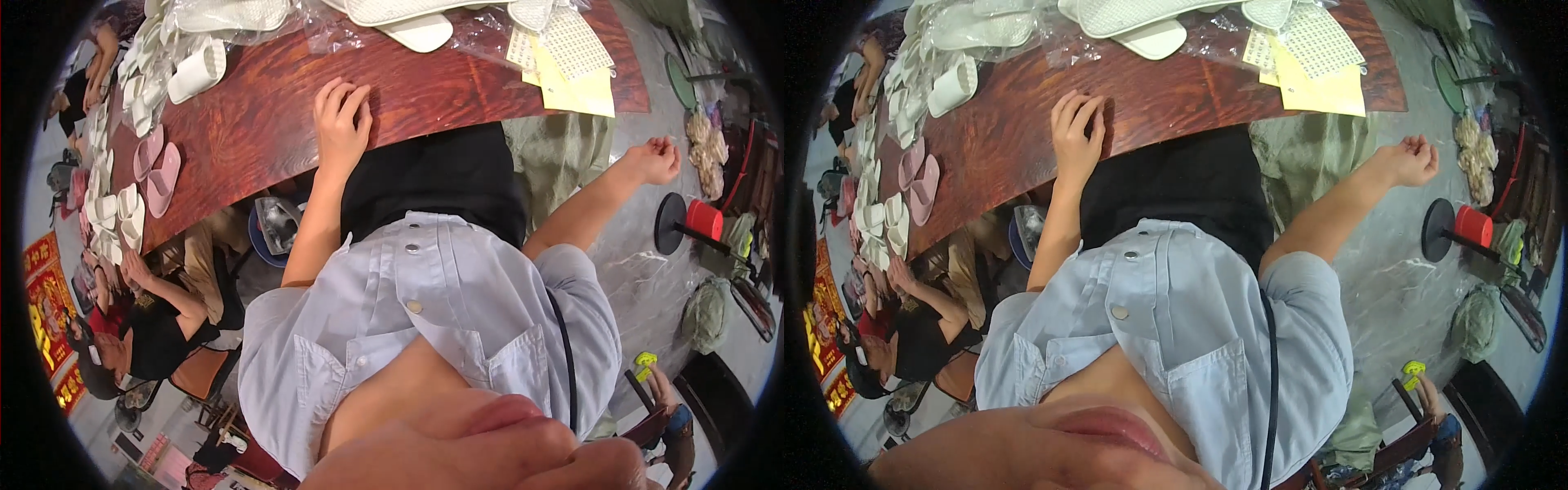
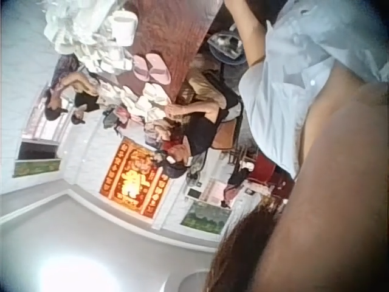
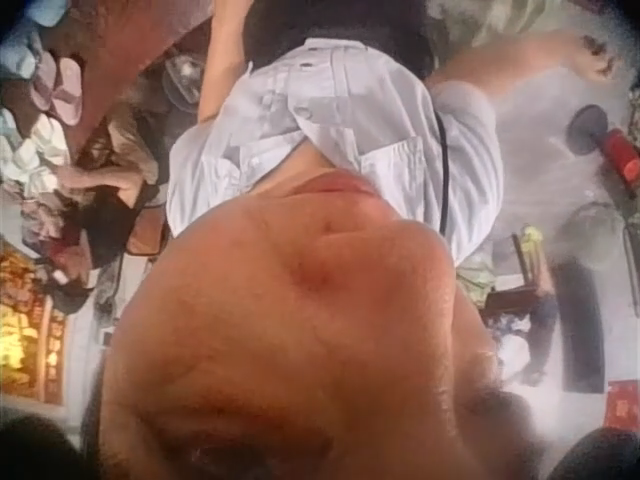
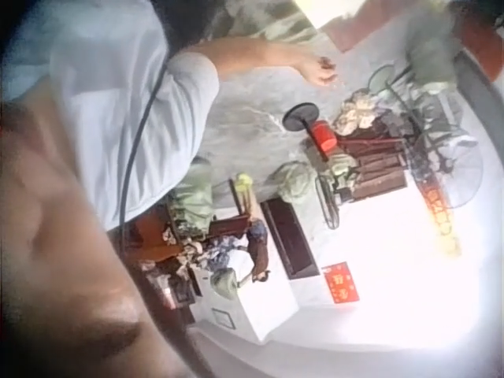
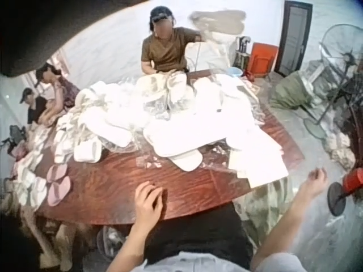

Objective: The recorder is packaging pink and white slippers into clear plastic bags at a work table.

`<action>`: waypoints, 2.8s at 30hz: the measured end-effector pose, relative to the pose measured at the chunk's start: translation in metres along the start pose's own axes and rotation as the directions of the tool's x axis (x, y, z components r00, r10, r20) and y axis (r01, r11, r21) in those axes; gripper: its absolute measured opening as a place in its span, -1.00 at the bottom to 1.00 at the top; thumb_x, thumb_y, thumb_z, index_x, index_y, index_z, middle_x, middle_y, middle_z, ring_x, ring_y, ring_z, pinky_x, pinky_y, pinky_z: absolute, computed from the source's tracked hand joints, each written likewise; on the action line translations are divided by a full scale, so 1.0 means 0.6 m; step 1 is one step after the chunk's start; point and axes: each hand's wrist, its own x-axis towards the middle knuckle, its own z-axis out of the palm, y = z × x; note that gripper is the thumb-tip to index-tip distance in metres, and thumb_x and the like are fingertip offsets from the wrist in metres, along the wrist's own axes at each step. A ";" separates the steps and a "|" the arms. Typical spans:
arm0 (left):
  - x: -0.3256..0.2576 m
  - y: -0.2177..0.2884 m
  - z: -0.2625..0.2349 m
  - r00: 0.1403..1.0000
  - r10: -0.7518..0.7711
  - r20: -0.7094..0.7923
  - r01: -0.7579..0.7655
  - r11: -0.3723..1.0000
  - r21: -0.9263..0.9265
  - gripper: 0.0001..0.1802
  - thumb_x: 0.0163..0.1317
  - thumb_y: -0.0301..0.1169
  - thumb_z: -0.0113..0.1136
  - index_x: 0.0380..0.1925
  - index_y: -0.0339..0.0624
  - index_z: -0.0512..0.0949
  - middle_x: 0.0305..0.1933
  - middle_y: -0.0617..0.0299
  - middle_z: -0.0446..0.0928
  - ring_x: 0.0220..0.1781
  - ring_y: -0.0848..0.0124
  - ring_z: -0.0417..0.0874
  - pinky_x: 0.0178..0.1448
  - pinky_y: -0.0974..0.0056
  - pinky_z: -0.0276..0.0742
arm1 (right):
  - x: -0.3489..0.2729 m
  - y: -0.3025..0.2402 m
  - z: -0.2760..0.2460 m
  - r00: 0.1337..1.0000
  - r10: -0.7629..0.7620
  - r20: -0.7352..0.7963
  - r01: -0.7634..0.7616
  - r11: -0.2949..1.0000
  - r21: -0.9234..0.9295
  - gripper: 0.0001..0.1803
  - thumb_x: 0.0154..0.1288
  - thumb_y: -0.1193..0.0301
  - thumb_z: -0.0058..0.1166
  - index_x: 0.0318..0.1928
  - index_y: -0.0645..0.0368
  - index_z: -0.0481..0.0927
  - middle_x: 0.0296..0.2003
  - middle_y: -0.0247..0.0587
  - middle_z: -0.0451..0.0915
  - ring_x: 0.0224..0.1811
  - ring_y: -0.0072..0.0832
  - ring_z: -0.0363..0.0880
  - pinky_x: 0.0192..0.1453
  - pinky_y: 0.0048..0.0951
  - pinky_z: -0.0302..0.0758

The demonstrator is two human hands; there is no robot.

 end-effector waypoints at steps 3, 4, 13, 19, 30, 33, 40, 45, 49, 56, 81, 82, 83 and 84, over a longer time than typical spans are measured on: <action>0.001 0.005 -0.004 1.000 0.002 0.008 -0.003 1.000 0.020 -0.72 0.06 -0.57 0.29 -0.17 -0.17 0.66 -0.11 0.09 0.55 0.17 0.03 0.49 0.21 0.02 0.43 | -0.038 0.014 -0.003 0.999 0.045 0.014 -0.043 0.993 -0.113 -0.84 0.24 0.68 -0.04 -0.15 0.34 0.45 -0.31 -0.06 0.55 -0.33 -0.38 0.52 -0.28 -0.46 0.47; 0.001 0.006 -0.004 1.000 0.001 0.022 -0.002 1.000 0.018 -0.72 0.06 -0.57 0.29 -0.17 -0.18 0.66 -0.10 0.08 0.55 0.16 0.03 0.50 0.20 0.02 0.43 | -0.051 0.020 0.006 0.998 0.063 0.022 -0.060 0.994 -0.088 -0.84 0.24 0.68 -0.04 -0.15 0.34 0.45 -0.31 -0.06 0.55 -0.33 -0.38 0.52 -0.28 -0.46 0.47; 0.135 -0.012 -0.023 0.987 -0.143 -0.071 0.148 0.987 0.067 -0.29 0.10 -0.36 0.38 0.30 -0.07 0.40 0.21 -0.15 0.40 0.31 -0.09 0.34 0.35 -0.06 0.30 | -0.231 0.087 0.265 0.071 0.234 0.970 0.470 0.850 -0.239 -0.15 0.06 0.34 0.41 0.38 0.09 0.33 0.27 0.04 0.42 0.35 -0.12 0.33 0.34 -0.17 0.31; 0.196 -0.057 0.000 0.882 -0.458 0.111 0.433 0.880 0.194 -0.14 0.04 -0.19 0.49 0.36 -0.04 0.34 0.28 -0.17 0.38 0.36 -0.09 0.31 0.35 -0.08 0.32 | -0.287 0.131 0.320 -0.148 0.343 0.927 0.701 0.698 -0.147 -0.06 -0.20 0.33 0.53 0.31 -0.05 0.42 -0.07 0.00 0.55 0.07 -0.01 0.46 0.21 -0.10 0.38; 0.013 -0.140 -0.098 0.748 -0.661 -0.059 0.607 0.718 -0.340 -0.50 0.02 -0.65 0.32 0.04 -0.17 0.54 -0.02 0.13 0.61 0.03 0.35 0.64 -0.03 0.31 0.61 | -0.483 -0.026 0.150 -0.295 -0.157 0.942 0.422 0.864 0.276 -0.71 -0.12 0.66 0.15 -0.27 0.23 0.60 -0.27 -0.13 0.56 -0.19 -0.16 0.56 -0.16 -0.21 0.52; -0.021 -0.146 -0.149 0.741 -0.666 -0.091 0.631 0.736 -0.246 -0.52 0.09 -0.59 0.28 0.08 -0.08 0.54 -0.05 0.04 0.60 0.03 0.24 0.66 0.01 0.24 0.61 | -0.524 -0.035 0.091 -0.540 -0.031 0.841 0.435 0.845 0.310 -0.56 0.02 0.37 0.27 -0.01 0.11 0.58 0.00 -0.09 0.51 0.06 -0.16 0.49 0.08 -0.14 0.43; -0.025 -0.185 -0.197 0.657 -0.740 -0.140 0.606 0.630 -0.486 -0.50 0.28 -0.32 0.28 0.21 -0.14 0.46 -0.07 0.09 0.62 -0.05 0.39 0.62 0.06 0.30 0.51 | -0.540 -0.060 0.094 -0.612 0.086 0.786 0.445 0.859 0.252 -0.34 0.03 0.26 0.37 0.21 0.02 0.52 0.19 0.02 0.40 0.26 -0.03 0.32 0.30 -0.07 0.25; 0.079 -0.267 -0.125 0.774 -0.633 0.034 0.581 0.687 -0.436 -0.13 0.34 -0.10 0.22 0.50 -0.10 0.02 -0.12 0.03 0.61 -0.16 0.41 0.60 -0.09 0.28 0.54 | -0.544 -0.021 0.149 -0.576 0.141 0.805 0.470 0.863 0.184 -0.60 0.15 0.42 0.28 0.04 0.06 0.64 0.23 0.32 0.32 0.29 0.18 0.28 0.34 0.08 0.26; 0.124 -0.395 -0.052 0.689 -0.508 -0.517 0.332 0.855 -0.398 -0.19 -0.01 -0.18 0.46 0.27 -0.18 0.42 0.11 -0.09 0.50 0.16 -0.03 0.52 0.42 0.04 0.17 | -0.618 0.023 0.188 -0.680 0.107 0.725 0.403 0.881 0.248 -0.64 0.10 0.35 0.29 -0.04 0.13 0.68 0.27 0.56 0.18 0.35 0.38 0.15 0.42 0.10 0.20; 0.151 -0.331 -0.063 0.931 -0.261 -0.254 0.241 0.964 -0.109 0.04 0.22 -0.33 0.26 0.55 0.23 -0.21 -0.51 0.17 0.56 -0.56 0.38 0.53 -0.33 0.29 0.55 | -0.700 0.091 0.254 -0.678 0.275 0.682 0.555 0.799 0.230 -0.72 0.05 0.36 0.20 -0.26 0.30 0.69 0.07 0.44 0.40 0.22 0.33 0.28 0.31 0.21 0.25; -0.140 -0.136 -0.253 0.506 -0.861 0.052 0.848 0.485 -0.215 -0.64 0.36 -0.30 0.13 0.06 -0.26 0.61 -0.48 0.06 0.66 -0.53 0.38 0.70 -0.38 0.32 0.61 | -0.461 0.004 0.201 -0.850 0.102 0.517 0.250 0.941 0.226 -0.68 -0.02 0.65 0.13 -0.19 0.17 0.73 -0.13 -0.08 0.65 0.12 -0.03 0.45 0.24 -0.15 0.41; -0.138 -0.133 -0.263 0.517 -0.856 -0.008 0.852 0.515 -0.099 -0.64 0.34 -0.30 0.13 0.03 -0.28 0.62 -0.51 -0.07 0.66 -0.55 0.27 0.72 -0.34 0.24 0.64 | -0.452 -0.002 0.204 -0.844 0.126 0.521 0.269 0.941 0.207 -0.68 -0.01 0.65 0.12 -0.19 0.17 0.73 -0.13 -0.08 0.65 0.12 -0.02 0.45 0.23 -0.15 0.41; -0.137 -0.127 -0.274 0.478 -0.878 -0.028 0.878 0.478 -0.001 -0.65 0.36 -0.22 0.12 -0.04 -0.24 0.65 -0.38 -0.15 0.66 -0.38 0.09 0.75 -0.20 0.10 0.64 | -0.441 0.000 0.201 -0.844 0.126 0.522 0.266 0.942 0.203 -0.68 -0.01 0.65 0.12 -0.19 0.17 0.73 -0.13 -0.08 0.65 0.12 -0.02 0.45 0.23 -0.15 0.41; -0.136 -0.122 -0.283 0.478 -0.878 -0.030 0.878 0.478 0.003 -0.65 0.36 -0.22 0.12 -0.04 -0.24 0.65 -0.38 -0.15 0.66 -0.38 0.09 0.75 -0.20 0.10 0.64 | -0.430 0.005 0.200 -0.818 0.124 0.561 0.269 0.945 0.184 -0.68 -0.01 0.65 0.12 -0.19 0.18 0.73 -0.13 -0.07 0.64 0.11 -0.02 0.45 0.22 -0.15 0.41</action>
